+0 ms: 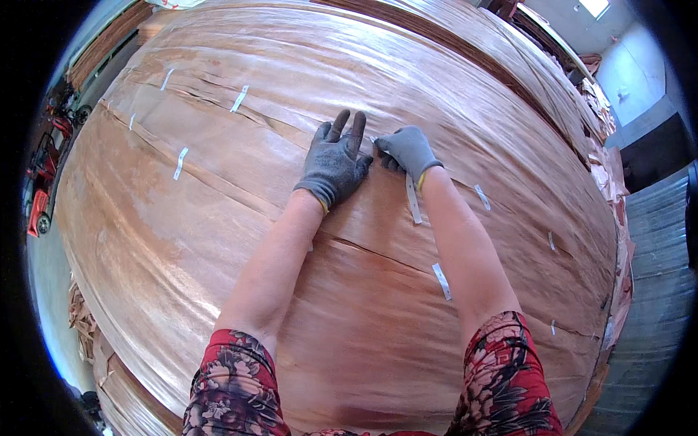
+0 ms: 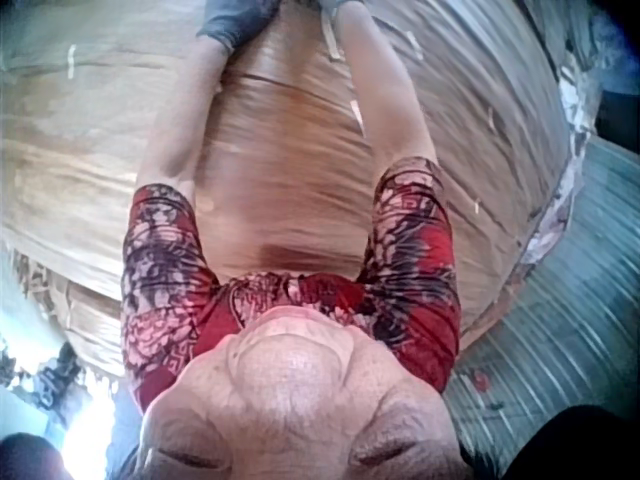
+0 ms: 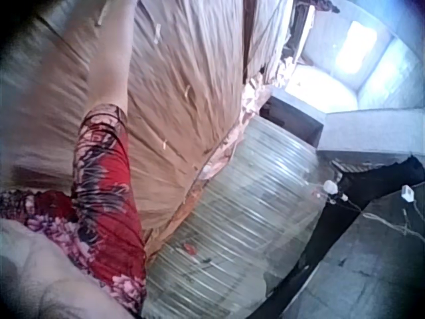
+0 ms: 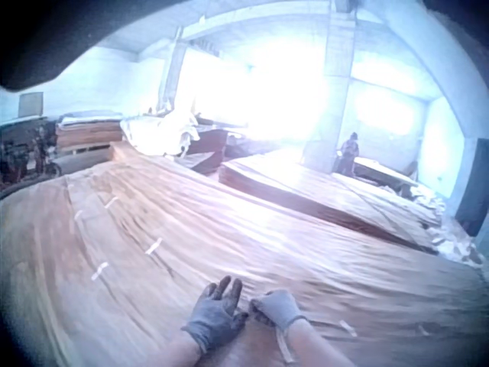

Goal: The person aligns and secures large wooden panels using white tape and a thin wooden stick. They smooth the surface, apply tape strips across seams, and use the stick to press or adjust the panels.

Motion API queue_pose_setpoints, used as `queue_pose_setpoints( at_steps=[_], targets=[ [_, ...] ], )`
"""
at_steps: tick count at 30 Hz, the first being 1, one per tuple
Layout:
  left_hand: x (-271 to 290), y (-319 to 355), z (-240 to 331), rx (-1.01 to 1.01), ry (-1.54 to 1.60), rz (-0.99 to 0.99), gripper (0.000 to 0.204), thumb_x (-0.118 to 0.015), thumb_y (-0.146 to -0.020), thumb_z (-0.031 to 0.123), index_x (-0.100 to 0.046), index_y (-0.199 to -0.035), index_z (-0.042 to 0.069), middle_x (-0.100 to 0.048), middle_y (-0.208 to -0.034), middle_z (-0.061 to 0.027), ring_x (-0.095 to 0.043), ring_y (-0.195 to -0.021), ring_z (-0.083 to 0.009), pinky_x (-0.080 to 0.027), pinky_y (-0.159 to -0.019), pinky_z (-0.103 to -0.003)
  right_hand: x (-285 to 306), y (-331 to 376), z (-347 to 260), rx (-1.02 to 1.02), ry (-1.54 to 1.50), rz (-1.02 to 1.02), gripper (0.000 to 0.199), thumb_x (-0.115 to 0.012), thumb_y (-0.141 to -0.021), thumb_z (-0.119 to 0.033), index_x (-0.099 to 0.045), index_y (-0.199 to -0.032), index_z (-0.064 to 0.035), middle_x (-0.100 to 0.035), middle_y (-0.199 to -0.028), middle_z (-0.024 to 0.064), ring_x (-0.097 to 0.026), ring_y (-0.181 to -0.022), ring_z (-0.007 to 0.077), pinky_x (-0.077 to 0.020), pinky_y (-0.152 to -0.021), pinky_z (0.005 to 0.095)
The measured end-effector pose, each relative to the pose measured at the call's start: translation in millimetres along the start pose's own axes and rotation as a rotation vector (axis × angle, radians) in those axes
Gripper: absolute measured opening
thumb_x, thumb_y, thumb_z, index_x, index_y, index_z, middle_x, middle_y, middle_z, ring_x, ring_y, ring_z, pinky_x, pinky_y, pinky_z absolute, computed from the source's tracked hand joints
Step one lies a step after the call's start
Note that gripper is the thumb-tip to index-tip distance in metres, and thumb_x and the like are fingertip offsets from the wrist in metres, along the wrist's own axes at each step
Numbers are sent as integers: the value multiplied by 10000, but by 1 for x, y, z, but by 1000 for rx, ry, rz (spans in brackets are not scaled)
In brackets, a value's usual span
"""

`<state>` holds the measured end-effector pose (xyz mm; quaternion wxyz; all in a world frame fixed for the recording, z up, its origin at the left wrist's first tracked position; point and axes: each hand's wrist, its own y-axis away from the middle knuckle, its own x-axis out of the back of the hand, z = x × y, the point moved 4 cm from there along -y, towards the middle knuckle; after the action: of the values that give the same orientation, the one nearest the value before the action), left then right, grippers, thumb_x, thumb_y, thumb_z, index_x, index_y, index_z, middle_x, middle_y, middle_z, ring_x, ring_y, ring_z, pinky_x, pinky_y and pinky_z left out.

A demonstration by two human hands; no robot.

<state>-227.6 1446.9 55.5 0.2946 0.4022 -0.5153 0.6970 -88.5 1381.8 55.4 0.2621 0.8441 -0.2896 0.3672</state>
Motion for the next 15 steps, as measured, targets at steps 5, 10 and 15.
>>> queue_pose_setpoints(
  at_steps=[5, 10, 15],
  targets=[
    [-4, -1, 6, -151, 46, -128, 660, -501, -827, 240, -184, -1377, 62, -447, -1312, -77, -259, -1306, -292, -189, -1066, -435, 5, 3, -12, 156, 475, -150, 305, -538, -746, -307, -670, -627, -59, -644, -652, 123, -638, -627, 222, -494, -649, 319],
    [-6, -3, 6, -103, 117, -173, 533, -444, -865, 289, -317, -1350, 108, -398, -1352, -71, -270, -1300, -278, -177, -1068, -434, 14, 22, -6, -67, 304, -229, 295, -514, -774, -270, -674, -713, -30, -650, -727, 156, -647, -701, 262, -496, -684, 345],
    [-11, -5, 13, -158, -55, -285, 446, -346, -898, 357, -411, -1304, 186, -382, -1361, -70, -281, -1293, -261, -162, -1057, -464, 10, 37, -2, 5, 322, -197, 304, -494, -791, -264, -673, -789, -18, -647, -846, 177, -639, -798, 319, -496, -726, 372]
  ],
)
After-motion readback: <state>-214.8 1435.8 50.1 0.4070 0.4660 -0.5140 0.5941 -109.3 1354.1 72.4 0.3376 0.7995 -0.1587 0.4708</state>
